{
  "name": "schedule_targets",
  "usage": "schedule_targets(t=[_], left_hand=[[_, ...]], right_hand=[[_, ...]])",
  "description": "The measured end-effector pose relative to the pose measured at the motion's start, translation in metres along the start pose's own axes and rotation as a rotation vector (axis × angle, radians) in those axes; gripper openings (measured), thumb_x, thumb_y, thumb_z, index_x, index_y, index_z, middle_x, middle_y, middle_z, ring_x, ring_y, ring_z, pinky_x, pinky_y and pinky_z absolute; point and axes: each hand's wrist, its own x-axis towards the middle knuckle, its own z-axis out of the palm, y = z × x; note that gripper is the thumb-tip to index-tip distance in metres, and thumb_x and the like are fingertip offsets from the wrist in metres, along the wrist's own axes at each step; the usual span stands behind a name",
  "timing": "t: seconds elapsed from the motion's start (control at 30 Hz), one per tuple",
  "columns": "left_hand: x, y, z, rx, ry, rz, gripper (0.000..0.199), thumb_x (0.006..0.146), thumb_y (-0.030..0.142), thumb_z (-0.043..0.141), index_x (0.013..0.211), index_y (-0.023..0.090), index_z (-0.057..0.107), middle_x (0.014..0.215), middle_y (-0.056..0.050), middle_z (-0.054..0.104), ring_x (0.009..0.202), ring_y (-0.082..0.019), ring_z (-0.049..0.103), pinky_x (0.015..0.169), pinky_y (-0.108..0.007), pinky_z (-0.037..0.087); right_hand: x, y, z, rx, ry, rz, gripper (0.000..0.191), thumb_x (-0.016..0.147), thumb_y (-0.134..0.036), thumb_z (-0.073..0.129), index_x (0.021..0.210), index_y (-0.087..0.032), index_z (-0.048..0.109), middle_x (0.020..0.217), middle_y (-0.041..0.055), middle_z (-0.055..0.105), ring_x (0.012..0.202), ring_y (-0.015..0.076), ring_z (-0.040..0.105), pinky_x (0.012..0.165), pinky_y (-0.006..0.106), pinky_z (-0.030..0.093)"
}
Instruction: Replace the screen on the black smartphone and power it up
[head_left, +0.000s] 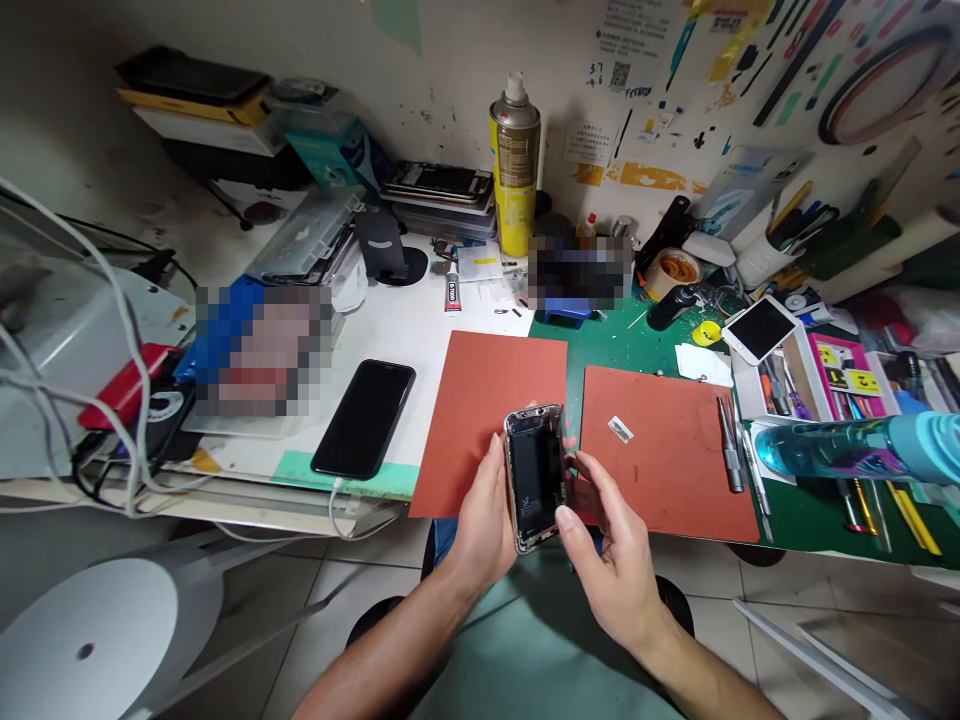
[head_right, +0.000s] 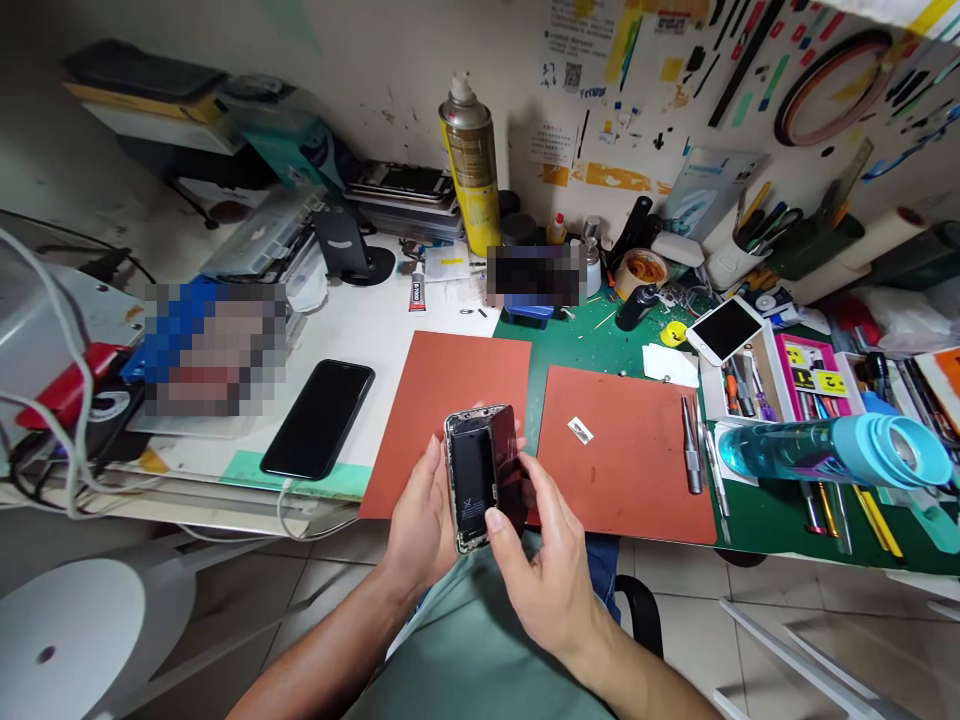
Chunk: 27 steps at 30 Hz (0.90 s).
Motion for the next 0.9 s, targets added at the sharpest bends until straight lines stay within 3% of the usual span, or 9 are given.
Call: schedule_targets(t=[0.2, 0.47, 0.63, 0.7, 0.77, 0.8, 0.9], left_hand=[[0.000, -0.010, -0.004, -0.051, -0.001, 0.079, 0.067, 0.106, 0.063, 0.060, 0.167, 0.040, 0.044, 0.147, -0.005, 0.073, 0.138, -0.027, 0.067, 0.124, -0.047, 0.048], [0.004, -0.024, -0.015, -0.142, -0.026, 0.190, 0.065, 0.107, 0.063, 0.054, 0.168, 0.041, 0.041, 0.152, -0.006, 0.069, 0.143, -0.028, 0.063, 0.129, -0.052, 0.042], [0.009, -0.019, -0.023, -0.045, -0.032, 0.324, 0.060, 0.110, 0.062, 0.047, 0.165, 0.037, 0.047, 0.160, -0.008, 0.062, 0.151, -0.030, 0.056, 0.133, -0.055, 0.037], [0.011, -0.006, -0.037, 0.115, 0.004, 0.529, 0.053, 0.112, 0.056, 0.048, 0.161, 0.037, 0.052, 0.165, -0.007, 0.057, 0.156, -0.030, 0.051, 0.135, -0.054, 0.032], [0.013, 0.013, -0.057, 0.412, 0.048, 0.807, 0.049, 0.109, 0.043, 0.060, 0.158, 0.040, 0.056, 0.170, -0.003, 0.051, 0.161, -0.029, 0.044, 0.137, -0.051, 0.030], [0.014, 0.024, -0.067, 0.631, 0.038, 0.857, 0.052, 0.108, 0.041, 0.063, 0.159, 0.041, 0.054, 0.172, -0.003, 0.048, 0.162, -0.029, 0.041, 0.138, -0.051, 0.028], [0.017, 0.049, -0.094, 1.342, -0.121, 0.837, 0.068, 0.104, 0.044, 0.069, 0.167, 0.040, 0.043, 0.170, -0.005, 0.049, 0.160, -0.032, 0.044, 0.135, -0.055, 0.035]], right_hand=[[0.009, -0.002, 0.021, -0.292, 0.075, -0.160, 0.065, 0.105, -0.040, 0.067, 0.164, -0.020, 0.048, 0.157, 0.0161, 0.064, 0.145, 0.0336, 0.064, 0.116, 0.050, 0.060], [0.021, -0.006, 0.025, -0.440, -0.029, -0.245, 0.078, 0.101, -0.034, 0.071, 0.169, -0.025, 0.034, 0.157, 0.0162, 0.063, 0.140, 0.0346, 0.068, 0.109, 0.052, 0.066], [0.049, -0.012, 0.012, -0.550, -0.109, -0.372, 0.082, 0.090, -0.026, 0.073, 0.163, -0.022, 0.036, 0.147, 0.0182, 0.068, 0.131, 0.0355, 0.072, 0.099, 0.051, 0.068], [0.068, -0.017, -0.001, -0.641, -0.237, -0.414, 0.078, 0.090, -0.024, 0.072, 0.160, -0.020, 0.039, 0.143, 0.0182, 0.069, 0.127, 0.0342, 0.073, 0.099, 0.050, 0.067], [0.087, -0.022, -0.013, -0.794, -0.387, -0.443, 0.072, 0.089, -0.021, 0.072, 0.156, -0.016, 0.045, 0.141, 0.0202, 0.068, 0.124, 0.0350, 0.072, 0.100, 0.051, 0.065], [0.096, -0.024, -0.018, -0.871, -0.451, -0.461, 0.070, 0.089, -0.019, 0.073, 0.154, -0.015, 0.048, 0.141, 0.0212, 0.068, 0.123, 0.0355, 0.071, 0.100, 0.051, 0.064], [0.117, -0.027, -0.025, -0.996, -0.598, -0.538, 0.068, 0.088, -0.017, 0.076, 0.151, -0.012, 0.052, 0.137, 0.0225, 0.067, 0.122, 0.0358, 0.069, 0.095, 0.049, 0.064]])
